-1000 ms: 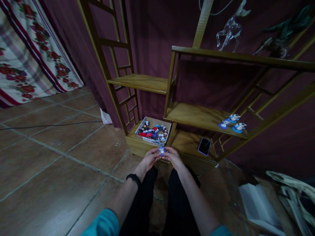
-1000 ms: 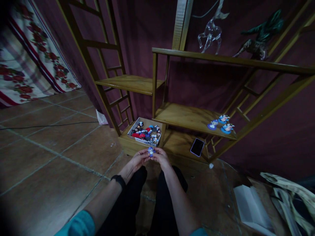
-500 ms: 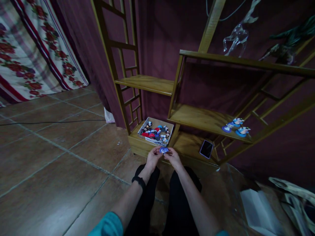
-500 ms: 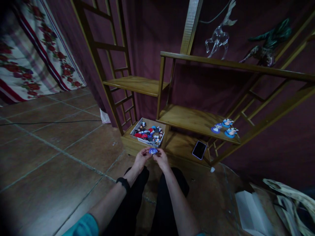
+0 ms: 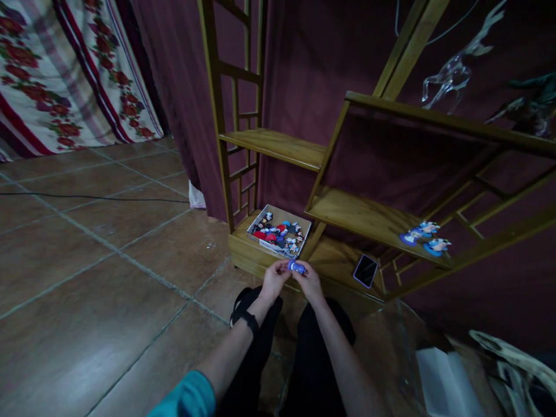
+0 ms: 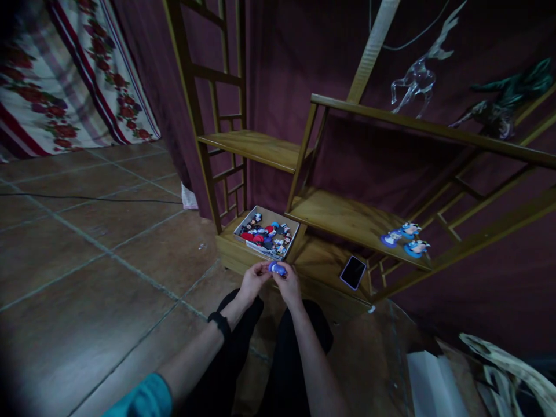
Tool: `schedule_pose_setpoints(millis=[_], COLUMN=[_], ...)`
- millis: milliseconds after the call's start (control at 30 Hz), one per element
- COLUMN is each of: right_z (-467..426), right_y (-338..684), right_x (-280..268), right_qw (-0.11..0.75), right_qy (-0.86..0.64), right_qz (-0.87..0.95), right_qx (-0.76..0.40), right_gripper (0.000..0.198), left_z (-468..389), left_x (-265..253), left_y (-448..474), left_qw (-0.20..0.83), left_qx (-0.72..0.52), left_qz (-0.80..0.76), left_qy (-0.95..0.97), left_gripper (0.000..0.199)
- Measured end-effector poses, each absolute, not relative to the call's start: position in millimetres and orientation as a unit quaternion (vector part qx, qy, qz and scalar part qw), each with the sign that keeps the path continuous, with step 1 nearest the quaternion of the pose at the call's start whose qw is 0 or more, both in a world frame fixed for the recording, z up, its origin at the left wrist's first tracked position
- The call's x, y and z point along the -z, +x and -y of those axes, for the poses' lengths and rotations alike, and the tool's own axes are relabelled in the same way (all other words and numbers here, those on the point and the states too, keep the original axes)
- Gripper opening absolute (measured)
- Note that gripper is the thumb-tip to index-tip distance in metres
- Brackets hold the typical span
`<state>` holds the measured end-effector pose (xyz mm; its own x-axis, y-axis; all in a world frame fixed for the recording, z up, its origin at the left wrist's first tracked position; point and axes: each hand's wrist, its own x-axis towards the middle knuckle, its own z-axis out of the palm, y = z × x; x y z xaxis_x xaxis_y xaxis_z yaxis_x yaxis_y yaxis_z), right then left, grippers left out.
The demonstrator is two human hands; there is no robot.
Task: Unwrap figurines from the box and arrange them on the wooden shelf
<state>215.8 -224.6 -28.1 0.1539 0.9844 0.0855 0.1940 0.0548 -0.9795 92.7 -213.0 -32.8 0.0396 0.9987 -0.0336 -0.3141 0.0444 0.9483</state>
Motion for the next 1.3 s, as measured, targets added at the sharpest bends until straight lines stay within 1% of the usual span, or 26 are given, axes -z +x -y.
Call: schedule_pose_setpoints(millis=[267,500,867,1167,1300], right_z=[225,223,226,228,228], right_y=[214,213,213,215,219], right_x=[28,30,28,28,29], right_qw=[0.502,0.507,0.509,0.496,0.482], right_qy=[-0.574,-0.575,-0.567,-0.565,-0.574], right_qz=[0.565,0.567,0.581,0.601,0.608], right_qx=[-0.315,-0.3,-0.286,-0.271,-0.261], right_gripper=[0.031,0.03,0.03,0.03,0.03], left_z=[215,215,212,211,211], left_x=[32,33,32,35,36], left_y=[90,88,81,80,82], left_qw=[0.614,0.646,0.669,0.682,0.692], left_qx=[-0.545,-0.548,-0.517,-0.499,-0.488], left_qz=[-0.41,-0.396,-0.387,-0.375,-0.371], left_qy=[0.397,0.355,0.367,0.381,0.38], left_gripper=[0.028,0.027,0.028,0.027,0.031])
